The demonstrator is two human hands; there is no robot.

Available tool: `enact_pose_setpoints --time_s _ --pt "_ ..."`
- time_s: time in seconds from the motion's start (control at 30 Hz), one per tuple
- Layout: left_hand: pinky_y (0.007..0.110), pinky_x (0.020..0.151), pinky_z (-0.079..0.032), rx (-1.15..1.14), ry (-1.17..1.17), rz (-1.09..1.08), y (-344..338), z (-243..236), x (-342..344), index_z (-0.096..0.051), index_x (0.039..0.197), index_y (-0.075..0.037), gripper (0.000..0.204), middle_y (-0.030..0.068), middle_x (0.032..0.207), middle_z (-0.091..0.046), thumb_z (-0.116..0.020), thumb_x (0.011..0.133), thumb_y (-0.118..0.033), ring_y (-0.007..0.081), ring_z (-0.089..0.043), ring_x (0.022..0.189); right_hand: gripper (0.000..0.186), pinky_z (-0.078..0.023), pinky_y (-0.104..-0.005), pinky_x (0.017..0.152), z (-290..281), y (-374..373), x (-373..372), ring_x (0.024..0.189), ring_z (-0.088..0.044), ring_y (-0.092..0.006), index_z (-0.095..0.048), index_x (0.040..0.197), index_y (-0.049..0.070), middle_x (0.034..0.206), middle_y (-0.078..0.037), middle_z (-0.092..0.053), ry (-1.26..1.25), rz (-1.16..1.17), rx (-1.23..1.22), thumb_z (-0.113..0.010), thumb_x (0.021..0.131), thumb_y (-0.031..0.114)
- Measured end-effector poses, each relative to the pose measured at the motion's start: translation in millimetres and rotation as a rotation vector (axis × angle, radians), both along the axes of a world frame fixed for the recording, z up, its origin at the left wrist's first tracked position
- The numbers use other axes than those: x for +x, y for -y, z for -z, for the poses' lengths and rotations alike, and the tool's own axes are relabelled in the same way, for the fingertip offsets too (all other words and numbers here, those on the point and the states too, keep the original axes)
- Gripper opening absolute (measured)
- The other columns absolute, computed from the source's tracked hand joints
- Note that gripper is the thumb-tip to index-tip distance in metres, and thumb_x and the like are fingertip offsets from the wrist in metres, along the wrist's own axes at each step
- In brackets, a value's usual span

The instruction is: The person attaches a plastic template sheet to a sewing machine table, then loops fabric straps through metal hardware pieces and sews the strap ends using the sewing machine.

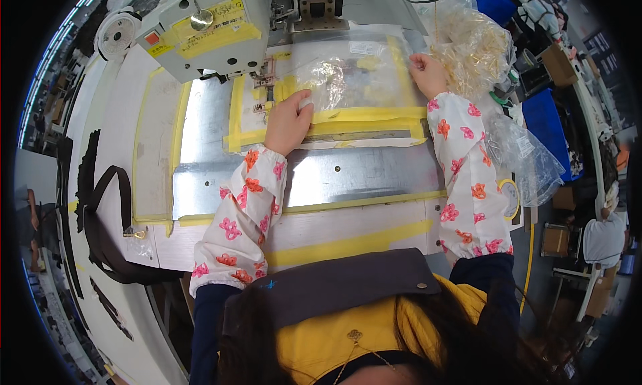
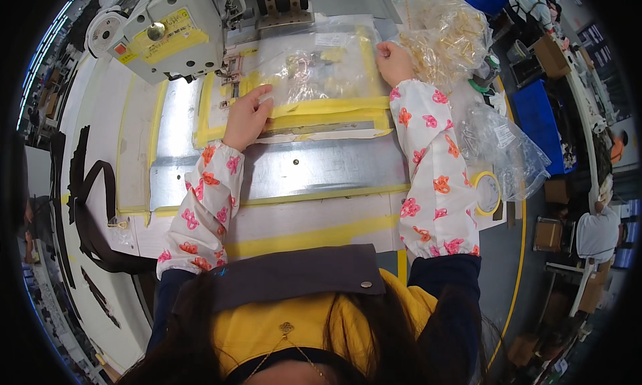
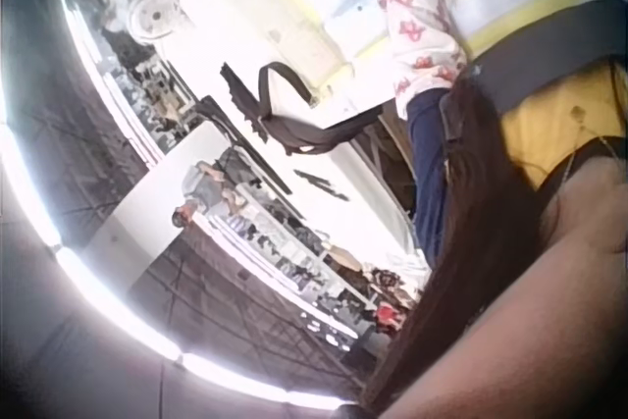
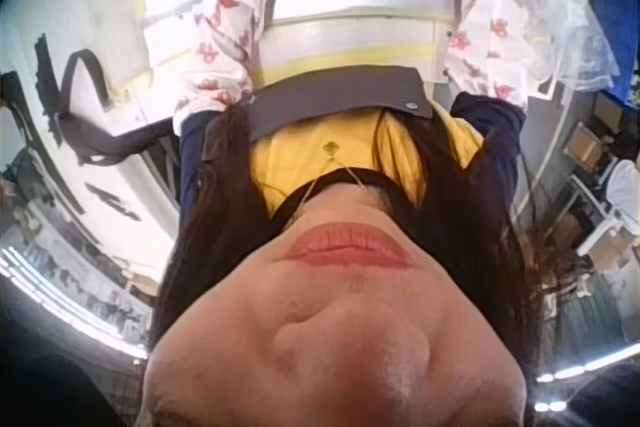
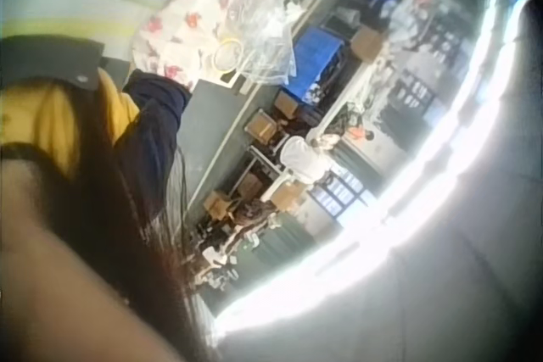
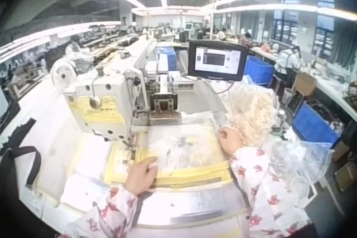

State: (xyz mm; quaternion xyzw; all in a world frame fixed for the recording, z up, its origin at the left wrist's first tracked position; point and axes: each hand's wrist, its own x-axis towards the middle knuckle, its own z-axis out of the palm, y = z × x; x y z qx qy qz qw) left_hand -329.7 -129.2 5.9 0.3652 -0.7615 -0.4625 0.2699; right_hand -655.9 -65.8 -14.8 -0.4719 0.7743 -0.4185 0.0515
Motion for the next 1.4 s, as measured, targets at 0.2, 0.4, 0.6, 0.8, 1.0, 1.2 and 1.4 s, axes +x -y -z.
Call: enact_pose_setpoints --time_s 0.2,0.4,0.6,0.8,1.0,1.2,1.4 --pt "0.034 0.058 -0.047 -0.213 0.079 -0.037 4 3 -5 -0.057 0.103 -0.002 0.030 0.0164 0.065 -0.060 -0.054 0.077 -0.017 0.0270 -0.060 0.058 0.030 -0.045 -0.0342 0.076 -13 -12 13 0.085 -0.057 -0.0278 -0.058 0.098 0.003 0.094 -0.014 -0.060 -0.196 0.068 0.061 -0.059 0.071 0.014" --pt "0.036 0.058 -0.046 -0.327 0.111 -0.060 1 1 -7 -0.058 0.102 -0.002 0.030 0.0184 0.065 -0.059 -0.054 0.077 -0.017 0.0308 -0.059 0.059 0.031 -0.042 -0.0377 0.081 -45 -47 61 0.097 -0.051 -0.0327 -0.056 0.101 0.005 0.105 -0.016 -0.055 -0.471 -0.154 0.011 -0.060 0.073 0.018" --pt "0.038 0.058 -0.046 -0.389 0.069 -0.082 1 3 -3 -0.059 0.101 -0.002 0.029 0.0188 0.063 -0.058 -0.054 0.077 -0.017 0.0319 -0.059 0.060 0.030 -0.038 -0.0403 0.086 -27 -87 112 0.104 -0.047 -0.0331 -0.055 0.106 0.004 0.111 -0.018 -0.052 -0.460 -0.325 0.019 -0.056 0.078 0.018" --pt "0.040 0.062 -0.047 -0.410 0.163 -0.074 -7 1 -8 -0.059 0.099 -0.002 0.027 0.0195 0.067 -0.059 -0.053 0.078 -0.018 0.0343 -0.058 0.064 0.034 -0.030 -0.0439 0.095 -6 -94 116 0.114 -0.039 -0.0332 -0.051 0.113 0.006 0.120 -0.019 -0.045 -0.488 -0.245 0.055 -0.051 0.082 0.021" --pt "0.041 0.061 -0.047 -0.441 0.219 -0.091 -9 -5 -2 -0.059 0.098 -0.003 0.028 0.0174 0.068 -0.060 -0.055 0.077 -0.022 0.0343 -0.059 0.065 0.037 -0.027 -0.0478 0.096 -2 -92 120 0.118 -0.036 -0.0342 -0.049 0.117 0.008 0.126 -0.016 -0.041 -0.519 -0.177 0.088 -0.050 0.084 0.025" --pt "0.037 0.058 -0.047 -0.564 0.452 -0.073 -20 -13 4 -0.056 0.100 -0.007 0.036 0.0115 0.078 -0.061 -0.061 0.074 -0.031 0.0292 -0.060 0.071 0.044 -0.025 -0.0482 0.098 -9 -96 156 0.120 -0.033 -0.0337 -0.046 0.121 0.009 0.130 -0.013 -0.038 -0.591 -0.229 0.122 -0.050 0.083 0.032" --pt "0.042 0.095 -0.030 -0.994 0.262 0.223 -41 -10 -5 -0.051 0.112 -0.006 0.036 0.0101 0.120 -0.047 -0.056 0.079 -0.021 0.0258 -0.042 0.113 0.048 -0.024 -0.0473 0.099 -6 -92 176 0.122 -0.032 -0.0314 -0.043 0.123 0.007 0.131 -0.010 -0.038 -0.596 -0.295 0.142 -0.049 0.084 0.035"
